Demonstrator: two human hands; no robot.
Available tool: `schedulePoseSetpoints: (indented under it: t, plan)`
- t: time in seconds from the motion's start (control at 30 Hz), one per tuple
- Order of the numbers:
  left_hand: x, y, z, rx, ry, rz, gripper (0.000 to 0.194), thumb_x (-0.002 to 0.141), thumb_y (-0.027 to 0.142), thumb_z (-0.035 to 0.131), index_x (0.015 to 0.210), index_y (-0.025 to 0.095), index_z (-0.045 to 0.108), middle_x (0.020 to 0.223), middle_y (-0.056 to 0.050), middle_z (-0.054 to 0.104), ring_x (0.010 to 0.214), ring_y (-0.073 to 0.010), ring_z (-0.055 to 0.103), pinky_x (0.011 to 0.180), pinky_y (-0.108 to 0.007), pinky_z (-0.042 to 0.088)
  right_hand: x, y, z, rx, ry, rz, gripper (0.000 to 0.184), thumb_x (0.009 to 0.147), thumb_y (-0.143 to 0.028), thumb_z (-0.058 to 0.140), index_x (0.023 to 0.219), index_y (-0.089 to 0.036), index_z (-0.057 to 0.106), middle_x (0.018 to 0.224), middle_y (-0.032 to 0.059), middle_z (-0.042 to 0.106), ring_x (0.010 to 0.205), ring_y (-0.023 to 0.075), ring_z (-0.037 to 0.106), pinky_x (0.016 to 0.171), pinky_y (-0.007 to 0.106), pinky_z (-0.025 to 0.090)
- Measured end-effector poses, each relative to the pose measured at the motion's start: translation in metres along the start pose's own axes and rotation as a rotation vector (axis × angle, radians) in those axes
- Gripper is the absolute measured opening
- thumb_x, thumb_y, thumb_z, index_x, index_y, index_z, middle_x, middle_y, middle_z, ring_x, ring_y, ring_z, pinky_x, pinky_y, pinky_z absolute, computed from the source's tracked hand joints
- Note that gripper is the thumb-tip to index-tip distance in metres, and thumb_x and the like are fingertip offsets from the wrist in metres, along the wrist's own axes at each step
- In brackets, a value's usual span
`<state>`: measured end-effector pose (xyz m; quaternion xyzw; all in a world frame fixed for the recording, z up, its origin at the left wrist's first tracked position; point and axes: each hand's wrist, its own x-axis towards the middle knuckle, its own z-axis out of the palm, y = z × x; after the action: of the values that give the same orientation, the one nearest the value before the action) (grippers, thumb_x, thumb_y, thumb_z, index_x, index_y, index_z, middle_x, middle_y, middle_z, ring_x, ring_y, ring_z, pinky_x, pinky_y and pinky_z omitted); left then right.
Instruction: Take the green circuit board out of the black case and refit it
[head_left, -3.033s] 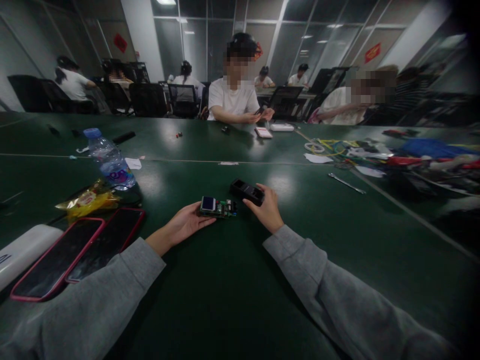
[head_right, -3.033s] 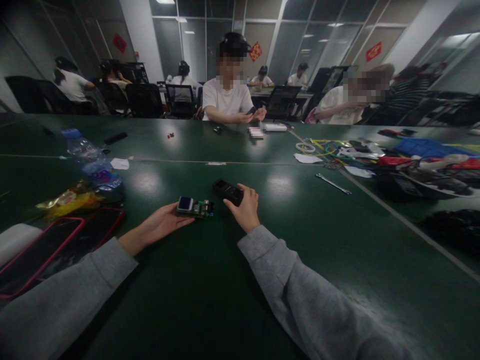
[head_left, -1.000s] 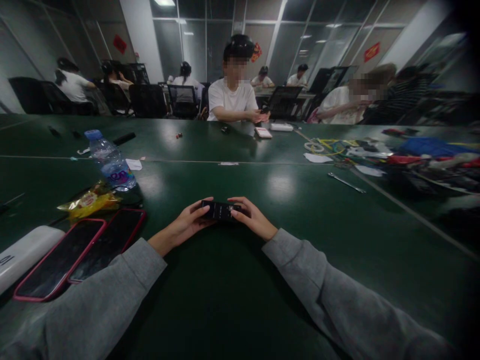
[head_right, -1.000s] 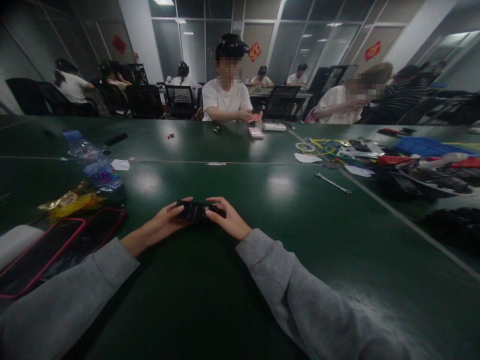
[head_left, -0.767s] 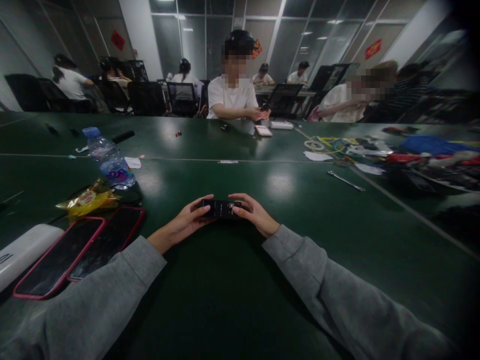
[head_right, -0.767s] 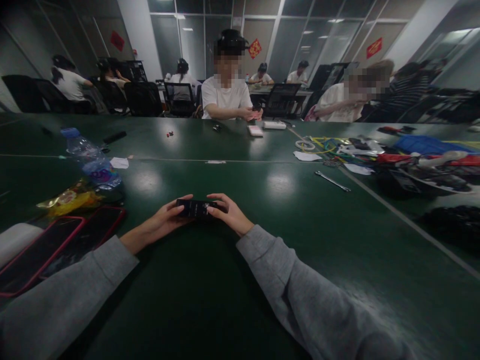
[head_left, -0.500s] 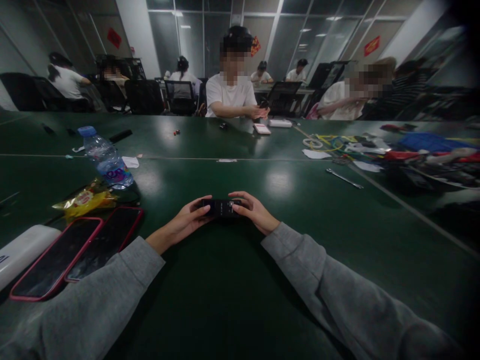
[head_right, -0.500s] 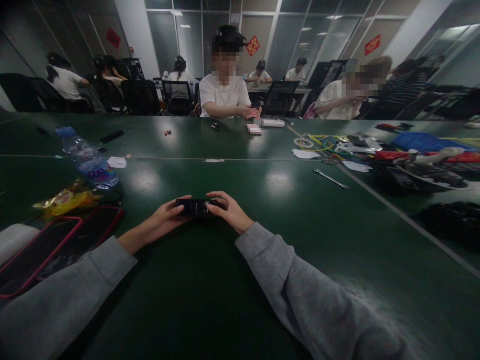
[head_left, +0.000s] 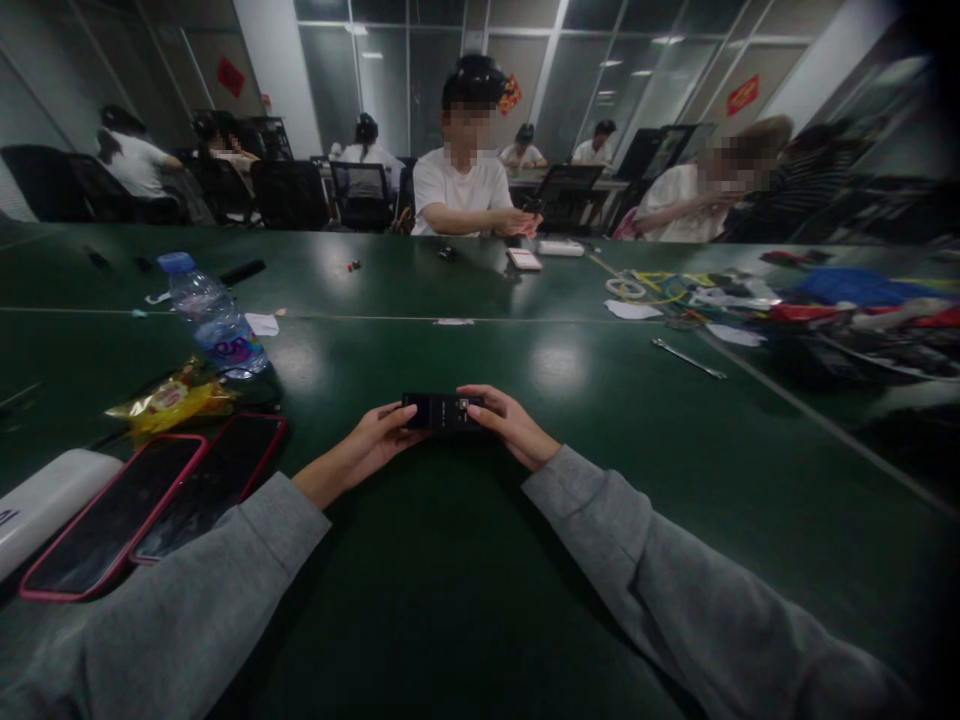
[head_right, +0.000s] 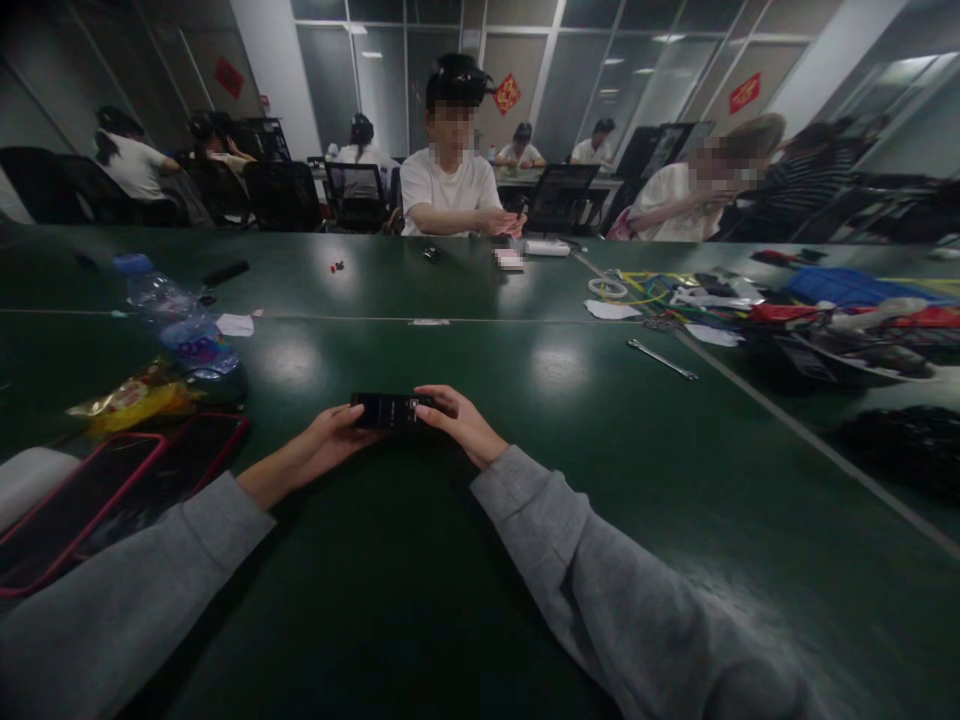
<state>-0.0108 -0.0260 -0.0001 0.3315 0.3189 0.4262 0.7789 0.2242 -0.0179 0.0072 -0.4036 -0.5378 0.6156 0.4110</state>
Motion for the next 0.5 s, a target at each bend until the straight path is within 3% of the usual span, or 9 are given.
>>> schedulePoseSetpoints:
  t: [0.2,0.5]
  plan:
    - [-0.002,0.0022,0.002,-0.025,-0.007,-0.01,0.036,0.081,0.02,0.071,0.112,0.005,0.061,0.103,-0.014,0.068,0.096,-0.0199,0.066,0.102,-0.034,0.043,0.0011,0.0004,-0.0005,0.007,-0.006,-0.004,0.041,0.071,-0.04,0.076,0.106,-0.023,0.065,0.112,0.0058,0.064,0.106,0.0219,0.058,0.101,0.044,0.04]
    - [-0.0041,0.004,0.0029,-0.003,-0.025,-0.004,0.036,0.084,0.023,0.067,0.115,0.006,0.061,0.111,-0.016,0.066,0.105,-0.0228,0.064,0.105,-0.036,0.041,0.003,0.0023,-0.0014,0.012,-0.003,-0.003,0.043,0.07,-0.044,0.076,0.104,-0.02,0.065,0.108,0.0069,0.065,0.102,0.0207,0.06,0.101,0.043,0.04]
